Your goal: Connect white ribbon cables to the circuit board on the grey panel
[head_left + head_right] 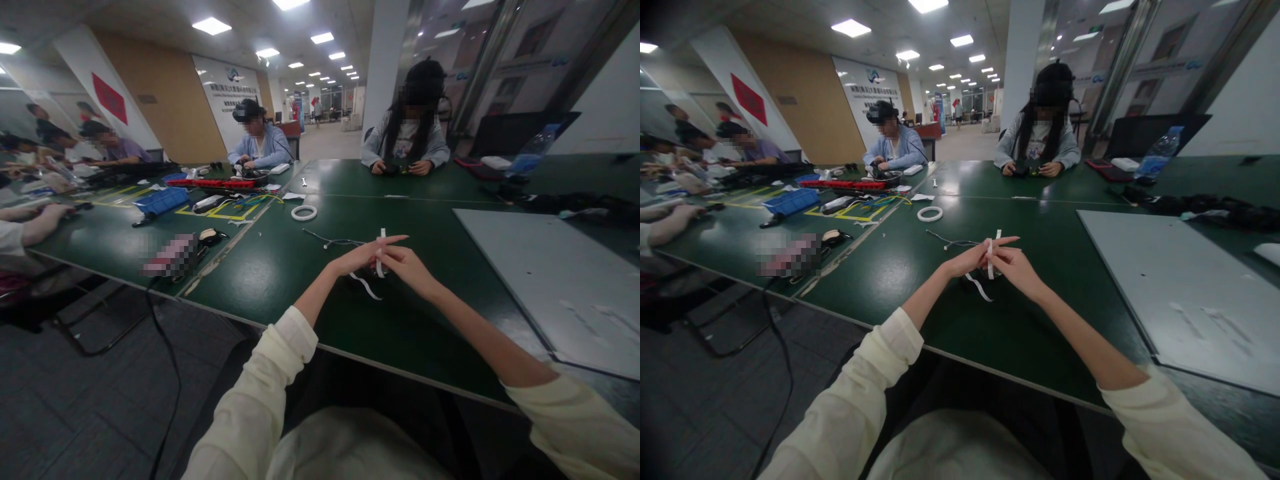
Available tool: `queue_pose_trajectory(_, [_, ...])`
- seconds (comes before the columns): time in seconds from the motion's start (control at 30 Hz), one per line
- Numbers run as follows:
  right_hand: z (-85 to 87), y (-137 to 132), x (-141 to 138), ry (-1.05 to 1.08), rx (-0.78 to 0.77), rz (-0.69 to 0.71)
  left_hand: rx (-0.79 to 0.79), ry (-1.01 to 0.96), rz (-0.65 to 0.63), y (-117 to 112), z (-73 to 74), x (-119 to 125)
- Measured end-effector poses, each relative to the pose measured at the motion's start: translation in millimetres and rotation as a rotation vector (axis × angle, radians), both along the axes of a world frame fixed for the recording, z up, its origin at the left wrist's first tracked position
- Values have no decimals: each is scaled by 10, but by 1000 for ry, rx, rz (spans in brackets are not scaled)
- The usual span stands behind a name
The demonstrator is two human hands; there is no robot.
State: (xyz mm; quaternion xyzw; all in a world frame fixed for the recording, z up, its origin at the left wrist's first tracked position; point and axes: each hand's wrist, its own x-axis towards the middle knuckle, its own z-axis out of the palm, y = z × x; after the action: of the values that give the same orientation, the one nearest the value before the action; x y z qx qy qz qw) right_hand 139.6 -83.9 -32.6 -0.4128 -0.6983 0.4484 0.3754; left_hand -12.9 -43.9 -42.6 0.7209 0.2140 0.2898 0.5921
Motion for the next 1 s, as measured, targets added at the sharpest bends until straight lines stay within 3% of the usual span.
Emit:
queue_pose_trajectory(0.13, [-47,-22,-14,26,-40,27,28,194,67,-22,38,16])
queue_pose_trajectory(0.33, [-66,-23,5,19,-60,76,-22,148,123,-82,79,41])
queue_pose_trajectory(0.5, [-100,14,4,100,-135,92,-162,-4,256,-10,-5,104])
queue_pose_trajectory(0.7, [-157,51,44,158,-165,119,-342,-474,385,149,62,24])
queue_pose_trajectory(0.87, [-150,60,96,100,-53,55,-496,-643,549,274,119,-143])
queue_pose_trajectory(1.0, [-133,91,161,-78,228,-123,-573,-689,572,327,78,-174])
